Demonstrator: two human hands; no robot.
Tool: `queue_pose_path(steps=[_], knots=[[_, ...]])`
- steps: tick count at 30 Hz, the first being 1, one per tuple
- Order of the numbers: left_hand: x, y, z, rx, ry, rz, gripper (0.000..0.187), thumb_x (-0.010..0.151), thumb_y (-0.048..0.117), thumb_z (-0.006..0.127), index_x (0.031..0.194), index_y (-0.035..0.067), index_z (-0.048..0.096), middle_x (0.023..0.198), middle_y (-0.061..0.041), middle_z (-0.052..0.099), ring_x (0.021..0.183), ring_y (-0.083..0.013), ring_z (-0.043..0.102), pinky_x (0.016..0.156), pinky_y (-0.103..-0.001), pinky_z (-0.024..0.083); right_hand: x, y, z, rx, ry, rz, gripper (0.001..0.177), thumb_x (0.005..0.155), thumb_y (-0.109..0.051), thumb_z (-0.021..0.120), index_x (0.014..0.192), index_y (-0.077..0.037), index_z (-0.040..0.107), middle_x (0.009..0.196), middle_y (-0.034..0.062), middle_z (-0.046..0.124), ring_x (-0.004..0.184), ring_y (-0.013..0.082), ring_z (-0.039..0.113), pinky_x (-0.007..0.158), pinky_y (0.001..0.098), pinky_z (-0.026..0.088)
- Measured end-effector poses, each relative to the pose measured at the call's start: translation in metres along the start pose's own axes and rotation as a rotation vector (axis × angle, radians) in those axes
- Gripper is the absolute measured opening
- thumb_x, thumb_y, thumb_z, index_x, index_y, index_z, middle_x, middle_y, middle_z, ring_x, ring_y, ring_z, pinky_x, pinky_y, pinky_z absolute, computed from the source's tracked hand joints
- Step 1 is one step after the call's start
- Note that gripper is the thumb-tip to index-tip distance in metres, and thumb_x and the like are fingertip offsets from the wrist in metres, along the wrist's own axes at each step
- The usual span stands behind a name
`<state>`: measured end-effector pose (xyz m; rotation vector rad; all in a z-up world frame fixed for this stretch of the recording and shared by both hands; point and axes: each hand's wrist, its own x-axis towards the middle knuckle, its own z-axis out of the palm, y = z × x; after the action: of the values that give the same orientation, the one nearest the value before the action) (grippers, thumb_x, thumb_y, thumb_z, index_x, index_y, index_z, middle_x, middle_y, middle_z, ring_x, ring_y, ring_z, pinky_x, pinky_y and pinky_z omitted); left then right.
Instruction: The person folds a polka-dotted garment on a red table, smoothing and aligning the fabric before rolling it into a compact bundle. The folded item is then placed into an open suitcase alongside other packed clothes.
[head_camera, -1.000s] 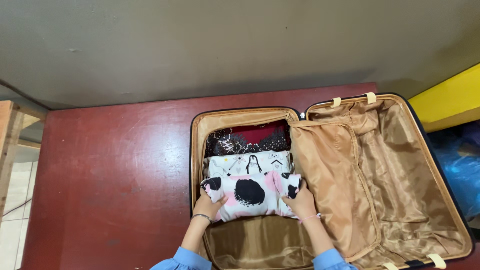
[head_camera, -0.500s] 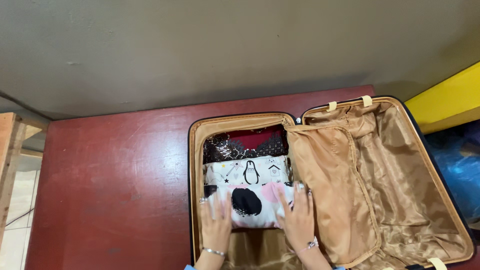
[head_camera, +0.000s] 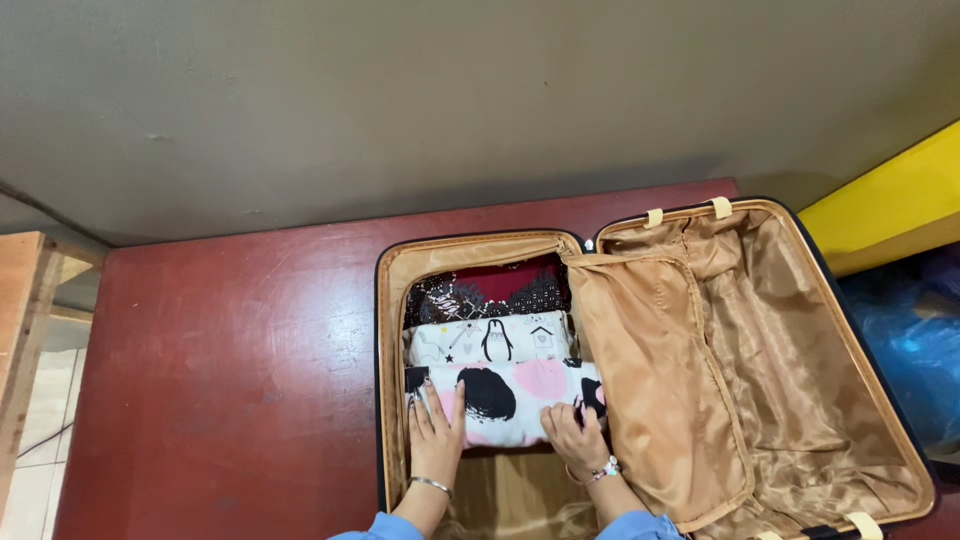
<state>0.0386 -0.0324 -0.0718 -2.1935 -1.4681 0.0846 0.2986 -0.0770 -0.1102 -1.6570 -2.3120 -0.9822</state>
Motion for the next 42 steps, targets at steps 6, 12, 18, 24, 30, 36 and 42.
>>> queue_pose_path(steps=[6, 12, 18, 24, 30, 36, 42], knots=[[-0.013, 0.013, 0.004, 0.024, 0.027, -0.055, 0.069, 0.095, 0.013, 0.046, 0.16, 0.023, 0.025, 0.152, -0.035, 0.039, 0.12, -0.0416, 0.062, 0.106, -0.047, 0.047, -0.008, -0.002, 0.016, -0.008, -0.015, -0.04, 0.004, 0.084, -0.016, 0.057, 0.082, -0.014, 0.055, 0.077, 0.0056, 0.051, 0.08, 0.0215, 0.055, 0.068, 0.0366, 0.045], [-0.026, 0.024, 0.009, 0.022, 0.032, -0.104, 0.067, 0.096, 0.015, 0.046, 0.16, 0.023, 0.024, 0.152, -0.037, 0.037, 0.121, -0.0435, 0.061, 0.107, -0.049, 0.045, -0.002, -0.003, 0.016, 0.161, -0.065, -0.047, 0.006, 0.081, -0.017, 0.059, 0.08, -0.016, 0.053, 0.074, 0.0045, 0.049, 0.071, 0.0221, 0.053, 0.058, 0.037, 0.045], [-0.024, 0.013, 0.007, -0.013, -0.102, -0.018, 0.071, 0.096, 0.021, 0.044, 0.16, 0.021, 0.014, 0.153, -0.04, 0.03, 0.128, -0.0479, 0.054, 0.112, -0.053, 0.037, 0.01, 0.016, -0.028, 0.658, -0.398, 0.055, 0.038, 0.069, -0.011, 0.067, 0.105, -0.011, 0.056, 0.099, 0.0091, 0.055, 0.099, 0.0283, 0.054, 0.081, 0.0396, 0.045], [-0.015, 0.004, -0.007, -0.183, -0.061, 0.054, 0.081, 0.091, 0.019, 0.051, 0.161, 0.028, 0.013, 0.161, -0.032, 0.022, 0.139, -0.0457, 0.041, 0.116, -0.056, 0.031, 0.012, 0.014, -0.041, 0.463, -0.423, 0.066, 0.047, 0.073, -0.014, 0.063, 0.12, -0.011, 0.055, 0.109, 0.0118, 0.055, 0.104, 0.0279, 0.053, 0.087, 0.0433, 0.044], [-0.007, 0.003, -0.011, -0.141, 0.034, 0.086, 0.09, 0.088, 0.015, 0.058, 0.158, 0.048, 0.014, 0.163, -0.023, 0.018, 0.136, -0.0457, 0.041, 0.11, -0.065, 0.032, -0.004, -0.007, -0.011, -0.011, -0.24, 0.284, 0.043, 0.082, -0.018, 0.055, 0.125, -0.021, 0.056, 0.108, 0.0099, 0.059, 0.098, 0.0242, 0.056, 0.081, 0.0424, 0.048], [0.005, -0.011, -0.048, -0.365, -0.272, 0.114, 0.093, 0.087, 0.03, 0.068, 0.158, 0.047, 0.01, 0.165, -0.024, 0.006, 0.141, -0.0495, 0.031, 0.11, -0.066, 0.027, -0.008, -0.004, -0.002, 0.213, -0.357, 0.289, 0.033, 0.091, -0.018, 0.057, 0.124, -0.015, 0.057, 0.094, 0.0054, 0.055, 0.088, 0.0249, 0.057, 0.076, 0.0422, 0.051], [0.032, -0.045, -0.114, -0.508, -0.865, 0.151, 0.097, 0.086, 0.056, 0.07, 0.161, 0.041, 0.012, 0.168, -0.021, 0.0, 0.152, -0.0481, 0.012, 0.121, -0.059, 0.012, 0.004, 0.017, -0.039, 0.992, -0.233, 0.476, 0.066, 0.061, -0.02, 0.074, 0.124, -0.003, 0.057, 0.112, 0.021, 0.055, 0.102, 0.0437, 0.051, 0.09, 0.0525, 0.045]])
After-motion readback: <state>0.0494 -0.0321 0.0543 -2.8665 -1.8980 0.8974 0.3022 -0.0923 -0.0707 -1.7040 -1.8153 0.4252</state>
